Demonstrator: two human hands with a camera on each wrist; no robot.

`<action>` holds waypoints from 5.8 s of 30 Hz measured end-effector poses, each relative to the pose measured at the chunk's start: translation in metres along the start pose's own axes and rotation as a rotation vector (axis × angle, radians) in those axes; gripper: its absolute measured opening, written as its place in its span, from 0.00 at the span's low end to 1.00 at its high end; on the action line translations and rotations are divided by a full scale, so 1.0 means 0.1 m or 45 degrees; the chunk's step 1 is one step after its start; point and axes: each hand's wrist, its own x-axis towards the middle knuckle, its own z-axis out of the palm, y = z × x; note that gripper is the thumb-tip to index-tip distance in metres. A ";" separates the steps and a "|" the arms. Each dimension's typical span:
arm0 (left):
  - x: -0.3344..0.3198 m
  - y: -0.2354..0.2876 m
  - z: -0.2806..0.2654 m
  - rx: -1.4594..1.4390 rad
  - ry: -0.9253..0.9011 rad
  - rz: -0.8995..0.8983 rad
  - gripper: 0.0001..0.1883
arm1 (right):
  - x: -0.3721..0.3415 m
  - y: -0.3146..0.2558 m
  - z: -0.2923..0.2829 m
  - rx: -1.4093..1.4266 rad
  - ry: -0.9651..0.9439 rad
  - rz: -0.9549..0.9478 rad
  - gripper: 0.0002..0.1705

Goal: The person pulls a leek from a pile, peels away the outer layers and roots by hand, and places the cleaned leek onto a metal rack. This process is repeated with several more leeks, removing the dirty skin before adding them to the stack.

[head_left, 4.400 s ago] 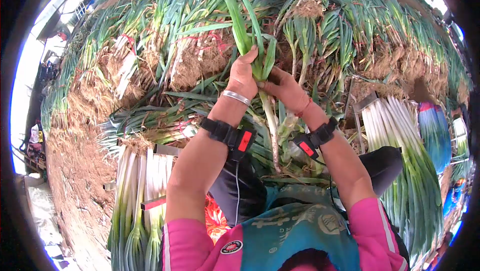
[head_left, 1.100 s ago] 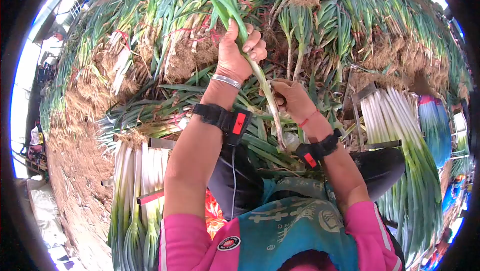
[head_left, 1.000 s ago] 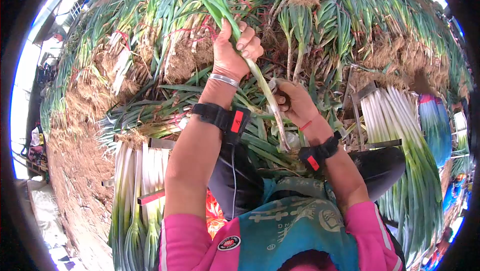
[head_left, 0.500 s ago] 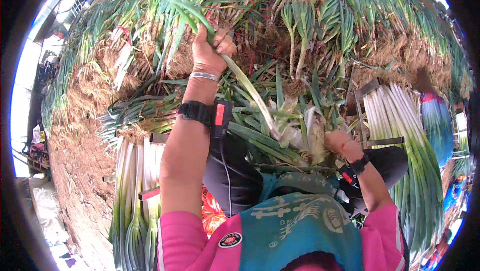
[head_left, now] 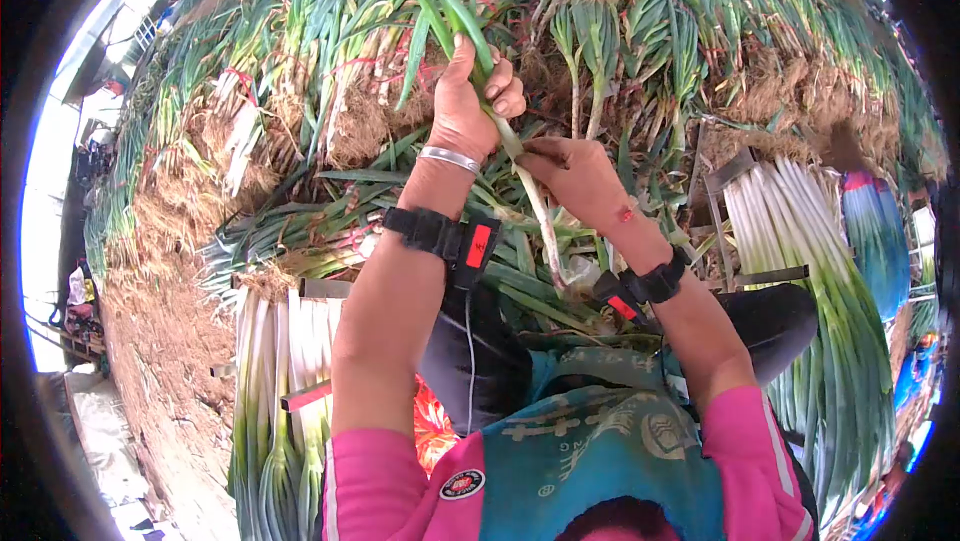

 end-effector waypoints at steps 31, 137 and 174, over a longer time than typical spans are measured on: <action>0.10 0.03 -0.11 -0.533 -0.559 -0.091 0.18 | -0.22 0.57 -0.03 2.415 -0.382 0.701 0.14; -0.12 -0.50 0.00 0.223 0.733 0.077 0.07 | -0.01 0.21 -0.25 0.249 -0.055 -0.072 0.18; 0.02 -0.39 0.09 0.577 0.340 0.074 0.03 | 0.02 0.21 -0.11 0.977 0.216 0.302 0.17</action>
